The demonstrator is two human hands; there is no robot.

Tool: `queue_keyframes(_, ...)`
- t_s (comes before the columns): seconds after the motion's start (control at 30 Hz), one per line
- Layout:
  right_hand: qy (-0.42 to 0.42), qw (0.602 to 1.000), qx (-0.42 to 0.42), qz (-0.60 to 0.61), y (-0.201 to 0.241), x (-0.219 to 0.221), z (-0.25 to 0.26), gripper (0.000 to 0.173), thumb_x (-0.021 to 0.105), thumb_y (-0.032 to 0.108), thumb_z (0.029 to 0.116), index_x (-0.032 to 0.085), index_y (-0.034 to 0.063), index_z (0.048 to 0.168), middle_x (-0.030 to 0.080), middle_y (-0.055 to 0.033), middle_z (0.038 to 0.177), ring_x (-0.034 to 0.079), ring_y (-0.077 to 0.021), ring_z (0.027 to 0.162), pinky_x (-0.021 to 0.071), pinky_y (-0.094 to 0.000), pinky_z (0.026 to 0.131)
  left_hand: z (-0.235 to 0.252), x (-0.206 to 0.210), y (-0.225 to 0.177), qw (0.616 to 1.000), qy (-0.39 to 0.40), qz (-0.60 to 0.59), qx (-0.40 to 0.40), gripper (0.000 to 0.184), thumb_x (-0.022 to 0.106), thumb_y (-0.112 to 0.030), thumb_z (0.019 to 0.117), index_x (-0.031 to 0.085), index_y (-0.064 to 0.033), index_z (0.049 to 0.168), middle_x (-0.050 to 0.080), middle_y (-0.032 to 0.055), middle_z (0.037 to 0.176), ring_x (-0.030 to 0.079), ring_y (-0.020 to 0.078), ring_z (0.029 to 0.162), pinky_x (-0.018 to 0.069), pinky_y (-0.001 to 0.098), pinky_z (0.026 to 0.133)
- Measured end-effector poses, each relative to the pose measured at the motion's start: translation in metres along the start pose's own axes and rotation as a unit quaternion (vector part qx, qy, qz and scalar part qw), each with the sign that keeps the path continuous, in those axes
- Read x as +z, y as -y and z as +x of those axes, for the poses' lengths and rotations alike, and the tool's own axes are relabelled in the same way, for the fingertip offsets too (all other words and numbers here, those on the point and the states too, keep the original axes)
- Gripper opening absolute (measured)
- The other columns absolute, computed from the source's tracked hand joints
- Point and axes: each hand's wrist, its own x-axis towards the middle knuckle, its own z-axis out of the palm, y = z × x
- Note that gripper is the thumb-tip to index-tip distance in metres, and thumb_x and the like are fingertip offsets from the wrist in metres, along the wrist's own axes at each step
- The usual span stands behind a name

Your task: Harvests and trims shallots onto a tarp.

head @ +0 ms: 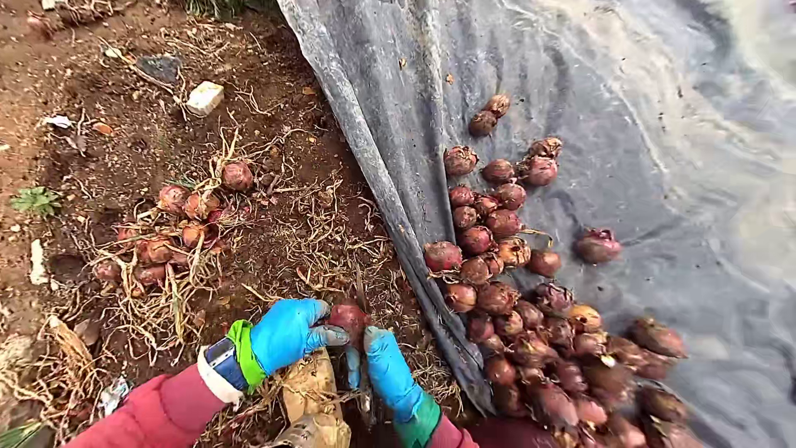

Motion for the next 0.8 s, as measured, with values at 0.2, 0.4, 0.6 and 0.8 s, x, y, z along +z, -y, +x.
queue_keyframes(0.2,-0.04,0.998,-0.001,-0.05,0.024,-0.042,-0.031,0.089,0.024,0.082,0.0955,0.07,0.0058,0.086,0.057,-0.0049,0.055,0.057,-0.0179,0.044,0.0529,-0.0365,0.044,0.011,-0.02,-0.071,0.982,0.02,0.167,-0.081,0.058,0.08,-0.076,0.0691,0.075,-0.0252,0.096,0.073,-0.0035,0.087,0.071,0.0176,0.086,0.0574,0.0517,0.079)
queue_keyframes(0.4,-0.053,0.993,0.0,-0.109,0.001,-0.074,-0.09,0.09,0.023,0.09,0.0875,0.065,0.0107,0.083,0.06,-0.0039,0.059,0.06,-0.0187,0.048,0.0556,-0.0384,0.047,0.016,0.037,-0.158,0.947,0.198,0.238,0.086,0.037,0.052,-0.046,0.105,0.072,-0.0155,0.102,0.072,0.008,0.097,0.07,0.0297,0.094,0.0558,0.0594,0.081)
queue_keyframes(0.6,-0.321,0.935,-0.119,0.088,-0.016,-0.124,-0.125,0.08,0.007,0.073,0.1,0.062,0.0149,0.092,0.055,-0.0017,0.053,0.054,-0.0177,0.041,0.0513,-0.0394,0.039,0.039,0.01,-0.101,0.988,-0.007,0.152,0.001,0.035,0.057,-0.049,0.1027,0.077,-0.0199,0.104,0.075,0.0025,0.098,0.071,0.0221,0.098,0.0565,0.054,0.088)
queue_keyframes(0.8,-0.261,0.965,-0.005,0.033,-0.025,-0.098,-0.105,0.08,0.004,0.063,0.1041,0.061,0.0077,0.093,0.06,-0.0041,0.055,0.059,-0.0194,0.042,0.0558,-0.0397,0.041,0.033,-0.054,0.101,0.881,-0.345,0.019,-0.323,0.043,0.061,-0.043,0.1018,0.068,-0.0117,0.131,0.071,0.0166,0.125,0.066,0.0355,0.12,0.0503,0.0626,0.104)
